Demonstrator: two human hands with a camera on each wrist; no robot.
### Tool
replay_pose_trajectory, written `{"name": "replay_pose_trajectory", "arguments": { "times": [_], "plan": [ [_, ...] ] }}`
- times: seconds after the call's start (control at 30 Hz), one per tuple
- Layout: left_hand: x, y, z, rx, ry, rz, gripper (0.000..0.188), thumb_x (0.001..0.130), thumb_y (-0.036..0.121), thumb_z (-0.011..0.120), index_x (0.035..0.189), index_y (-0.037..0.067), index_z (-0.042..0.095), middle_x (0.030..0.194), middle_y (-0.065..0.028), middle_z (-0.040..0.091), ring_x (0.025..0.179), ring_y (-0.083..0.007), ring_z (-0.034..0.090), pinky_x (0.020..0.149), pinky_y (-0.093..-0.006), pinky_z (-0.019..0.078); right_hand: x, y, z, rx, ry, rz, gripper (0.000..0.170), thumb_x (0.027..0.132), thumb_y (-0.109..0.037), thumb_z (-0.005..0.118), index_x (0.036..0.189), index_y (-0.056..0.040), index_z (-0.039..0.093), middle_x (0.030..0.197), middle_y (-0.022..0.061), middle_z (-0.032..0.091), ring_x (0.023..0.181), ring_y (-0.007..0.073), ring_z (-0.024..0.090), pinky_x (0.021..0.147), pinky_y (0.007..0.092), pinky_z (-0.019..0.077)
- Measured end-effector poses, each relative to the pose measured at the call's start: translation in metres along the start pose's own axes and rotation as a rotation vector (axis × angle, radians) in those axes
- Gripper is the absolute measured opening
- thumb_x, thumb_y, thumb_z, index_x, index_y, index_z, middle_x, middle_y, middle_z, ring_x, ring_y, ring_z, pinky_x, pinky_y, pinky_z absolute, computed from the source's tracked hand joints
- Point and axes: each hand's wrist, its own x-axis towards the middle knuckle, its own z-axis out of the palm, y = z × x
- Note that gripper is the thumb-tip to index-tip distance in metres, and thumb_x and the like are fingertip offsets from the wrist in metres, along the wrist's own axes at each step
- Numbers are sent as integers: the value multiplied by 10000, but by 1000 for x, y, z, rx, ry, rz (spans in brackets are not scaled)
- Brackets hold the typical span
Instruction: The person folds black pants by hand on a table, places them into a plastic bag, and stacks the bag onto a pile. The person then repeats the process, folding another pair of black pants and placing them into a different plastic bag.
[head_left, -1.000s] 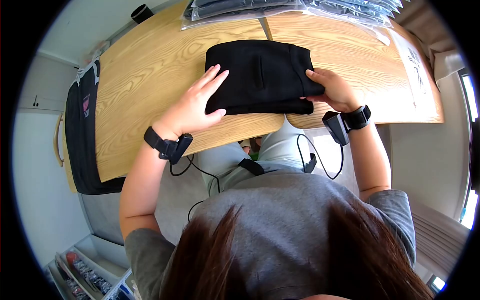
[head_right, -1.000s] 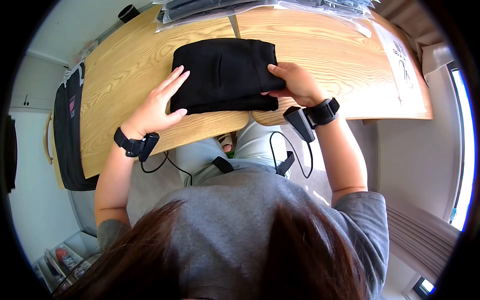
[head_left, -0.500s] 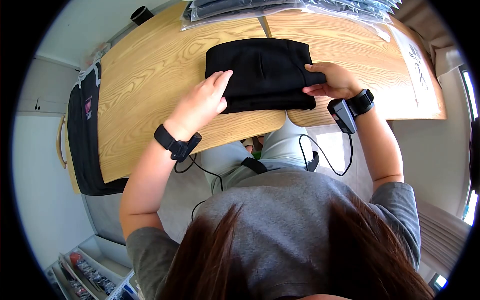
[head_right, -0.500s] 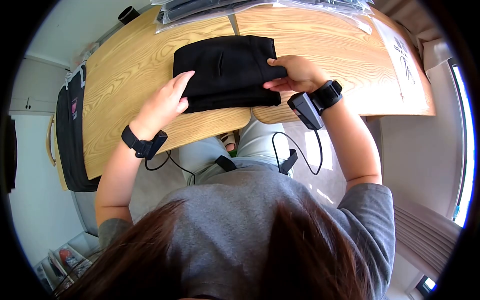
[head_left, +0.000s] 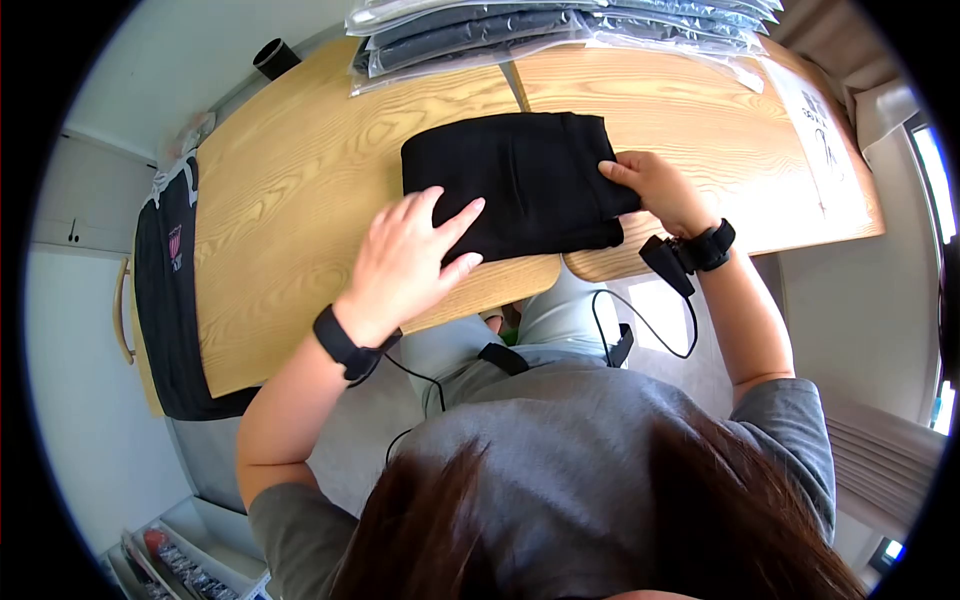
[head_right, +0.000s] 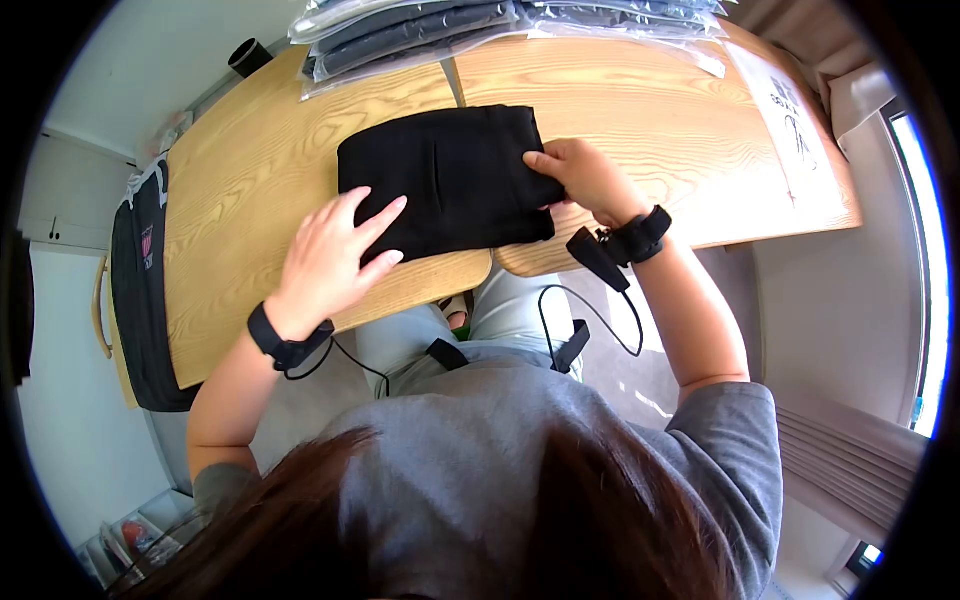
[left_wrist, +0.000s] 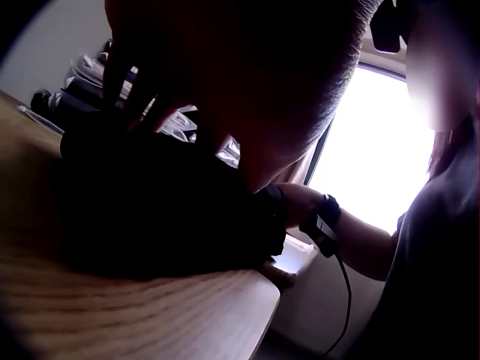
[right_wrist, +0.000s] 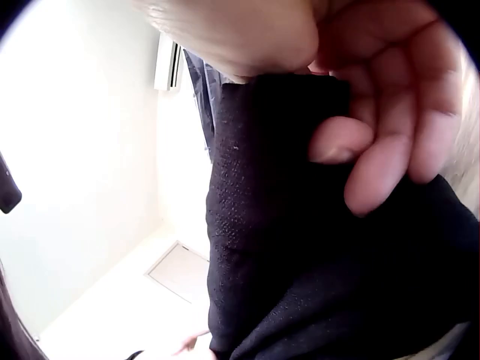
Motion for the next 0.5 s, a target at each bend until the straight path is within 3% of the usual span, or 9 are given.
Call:
{"name": "replay_pose_trajectory", "arguments": {
  "times": [0.07,0.1,0.17,0.2,0.23,0.3,0.37,0.47,0.5],
  "plan": [
    [10,-9,-4,-230,-6,50,534,871,279,583,1380,224,431,1412,-162,380,1343,-365,297,1085,-550,231,-5,-5,1,-14,11,28,337,929,-243,579,1048,72,593,865,83,651,752,99,582,692,237,472],
    [13,-9,1,-232,-1,49,534,871,279,583,1380,224,431,1412,-162,380,1343,-365,297,1085,-550,231,-8,-5,1,-19,13,28,337,929,-243,579,1048,72,593,865,83,651,752,99,582,692,237,472],
    [18,-3,17,-288,-36,112,510,881,350,572,1370,288,440,1445,-113,355,1352,-348,286,1068,-582,236,-13,-3,4,-155,270,-167,331,922,-225,588,1134,28,559,887,96,651,770,115,581,714,252,471],
    [20,-1,21,-302,-108,101,520,882,295,572,1382,271,429,1521,-86,221,1405,-347,165,1070,-608,199,-14,-5,10,-247,484,-414,297,890,-200,606,1116,-13,561,865,150,658,765,263,636,701,323,498],
    [20,-1,23,-305,-104,102,520,882,295,572,1382,271,429,1521,-86,221,1405,-347,165,1070,-608,199,-21,-9,14,-359,594,-614,331,885,-234,609,1171,-73,564,1068,149,636,997,331,605,826,395,490],
    [22,1,19,-302,-125,97,517,885,299,568,1383,277,427,1515,-92,232,1400,-353,179,1068,-610,202,-51,-44,33,-865,535,-818,386,876,-286,614,1236,-159,556,1280,128,535,1217,362,467,947,485,423],
    [23,0,18,-307,-133,106,518,885,320,565,1383,286,427,1517,-95,224,1395,-372,180,1059,-625,202,-52,-26,53,-1017,350,-684,415,874,-322,606,1273,-225,545,1379,105,447,1300,363,369,1001,540,359],
    [24,-2,19,-288,-181,107,554,861,402,574,1384,296,424,1517,-118,211,1386,-407,168,1035,-659,200,-31,0,54,-786,294,-789,396,860,-296,610,1238,-182,576,1302,150,501,1268,354,402,1075,472,313],
    [24,-1,14,-292,-190,119,650,800,358,661,1394,285,407,1517,-130,193,1389,-404,157,1038,-653,206,-34,-2,55,-795,306,-814,398,856,-286,613,1233,-162,579,1274,155,521,1261,341,410,1088,460,300]
  ]
}}
